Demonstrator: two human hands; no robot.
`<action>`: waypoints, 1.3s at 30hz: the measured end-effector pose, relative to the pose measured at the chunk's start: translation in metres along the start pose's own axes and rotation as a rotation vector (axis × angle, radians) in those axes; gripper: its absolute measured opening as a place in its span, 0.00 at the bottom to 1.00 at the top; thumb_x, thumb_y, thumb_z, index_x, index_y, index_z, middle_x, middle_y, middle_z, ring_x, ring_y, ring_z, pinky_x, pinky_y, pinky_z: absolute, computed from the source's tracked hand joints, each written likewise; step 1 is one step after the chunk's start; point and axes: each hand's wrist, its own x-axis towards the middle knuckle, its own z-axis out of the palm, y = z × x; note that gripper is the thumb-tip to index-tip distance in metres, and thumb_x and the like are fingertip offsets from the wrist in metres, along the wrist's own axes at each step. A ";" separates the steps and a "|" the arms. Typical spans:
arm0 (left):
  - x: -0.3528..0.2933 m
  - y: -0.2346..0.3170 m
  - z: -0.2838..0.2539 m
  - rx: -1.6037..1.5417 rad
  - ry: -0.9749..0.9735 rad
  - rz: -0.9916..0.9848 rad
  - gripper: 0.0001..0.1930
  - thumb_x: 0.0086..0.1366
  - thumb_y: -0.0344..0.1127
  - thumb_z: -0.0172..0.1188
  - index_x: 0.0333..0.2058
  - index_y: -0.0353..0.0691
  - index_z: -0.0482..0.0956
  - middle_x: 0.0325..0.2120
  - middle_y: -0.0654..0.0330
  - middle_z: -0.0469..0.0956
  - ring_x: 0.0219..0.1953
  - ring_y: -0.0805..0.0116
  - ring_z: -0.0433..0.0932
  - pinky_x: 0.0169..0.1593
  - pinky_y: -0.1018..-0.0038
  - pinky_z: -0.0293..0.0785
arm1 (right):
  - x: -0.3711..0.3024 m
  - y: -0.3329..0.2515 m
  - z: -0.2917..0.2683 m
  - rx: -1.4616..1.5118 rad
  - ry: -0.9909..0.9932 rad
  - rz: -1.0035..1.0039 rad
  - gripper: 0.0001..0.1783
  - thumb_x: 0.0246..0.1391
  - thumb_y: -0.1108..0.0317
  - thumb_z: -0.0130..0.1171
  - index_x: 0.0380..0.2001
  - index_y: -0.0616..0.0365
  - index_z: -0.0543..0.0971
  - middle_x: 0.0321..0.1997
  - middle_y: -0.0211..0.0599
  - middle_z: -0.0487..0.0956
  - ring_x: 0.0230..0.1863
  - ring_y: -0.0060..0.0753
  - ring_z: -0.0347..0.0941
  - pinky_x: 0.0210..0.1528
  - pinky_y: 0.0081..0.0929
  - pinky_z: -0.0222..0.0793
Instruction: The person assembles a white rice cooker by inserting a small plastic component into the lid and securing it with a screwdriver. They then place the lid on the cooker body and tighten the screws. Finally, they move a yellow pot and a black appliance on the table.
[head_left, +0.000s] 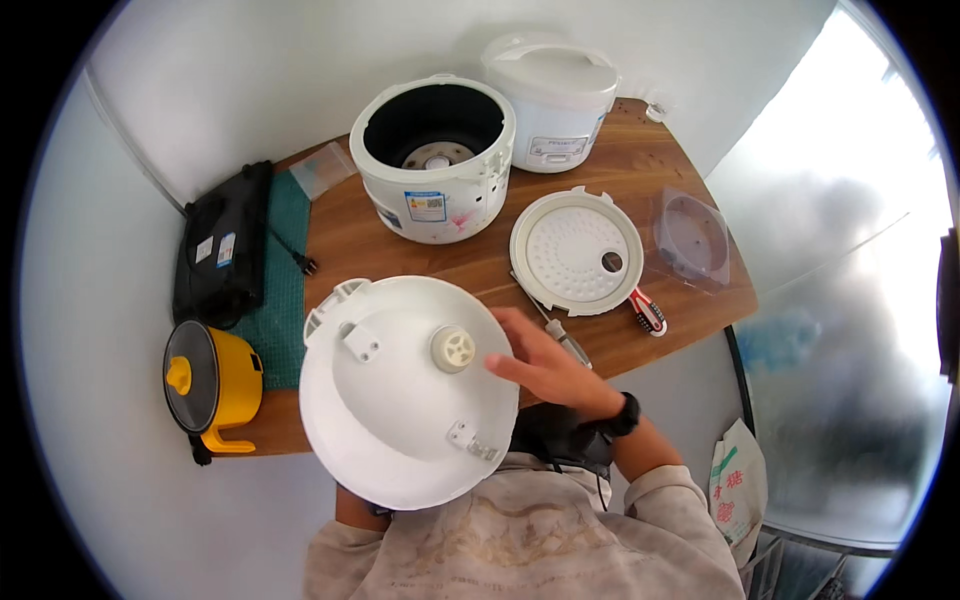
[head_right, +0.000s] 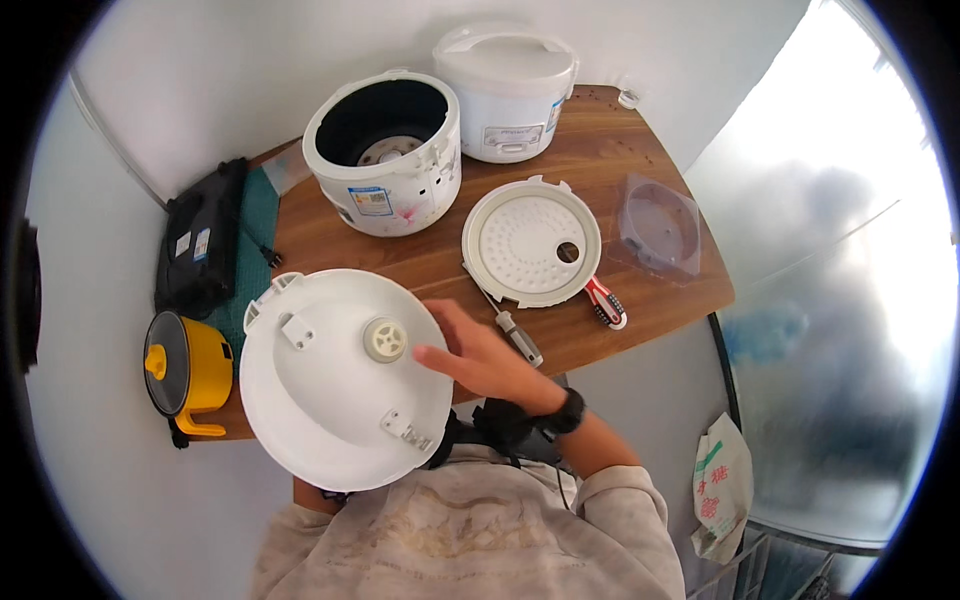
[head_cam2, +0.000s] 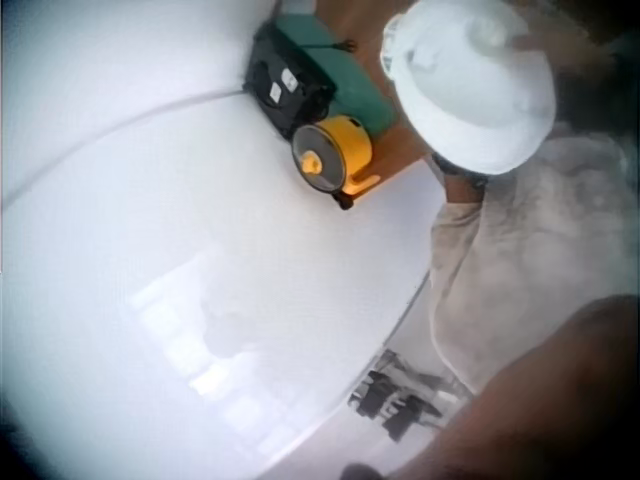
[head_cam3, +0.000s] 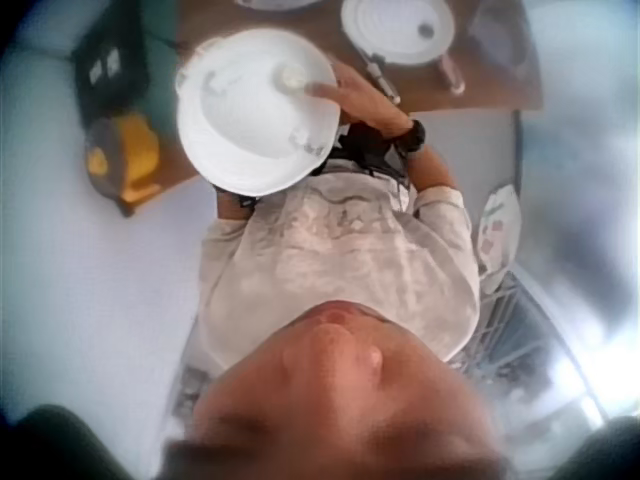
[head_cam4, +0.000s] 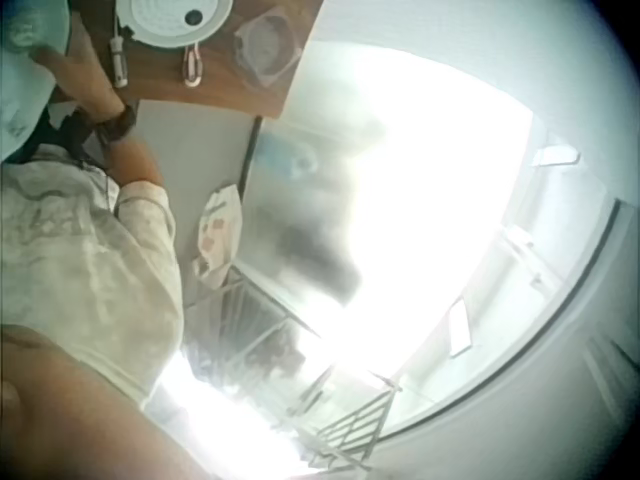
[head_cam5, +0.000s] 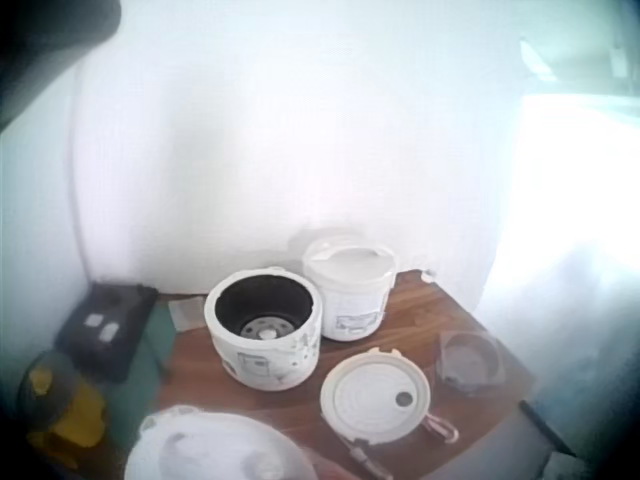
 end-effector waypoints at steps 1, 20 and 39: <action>-0.004 0.003 0.001 0.011 0.007 0.014 0.30 0.79 0.52 0.42 0.73 0.47 0.56 0.70 0.54 0.63 0.69 0.55 0.67 0.69 0.57 0.70 | 0.000 -0.014 -0.009 -0.254 0.123 0.008 0.32 0.61 0.61 0.67 0.64 0.60 0.69 0.55 0.40 0.79 0.55 0.33 0.76 0.57 0.34 0.72; 0.019 -0.002 0.000 -0.049 -0.071 0.074 0.30 0.79 0.52 0.42 0.73 0.47 0.56 0.71 0.54 0.62 0.69 0.55 0.67 0.69 0.57 0.70 | 0.008 -0.003 -0.211 -1.210 0.650 0.146 0.21 0.54 0.63 0.65 0.49 0.63 0.80 0.42 0.55 0.84 0.46 0.57 0.80 0.50 0.45 0.74; 0.052 -0.010 0.002 -0.065 -0.148 0.061 0.29 0.79 0.51 0.42 0.73 0.47 0.56 0.71 0.54 0.62 0.69 0.55 0.66 0.69 0.57 0.70 | -0.016 -0.076 -0.070 -0.591 0.406 -0.037 0.18 0.64 0.75 0.60 0.57 0.64 0.78 0.40 0.35 0.86 0.38 0.15 0.75 0.42 0.23 0.75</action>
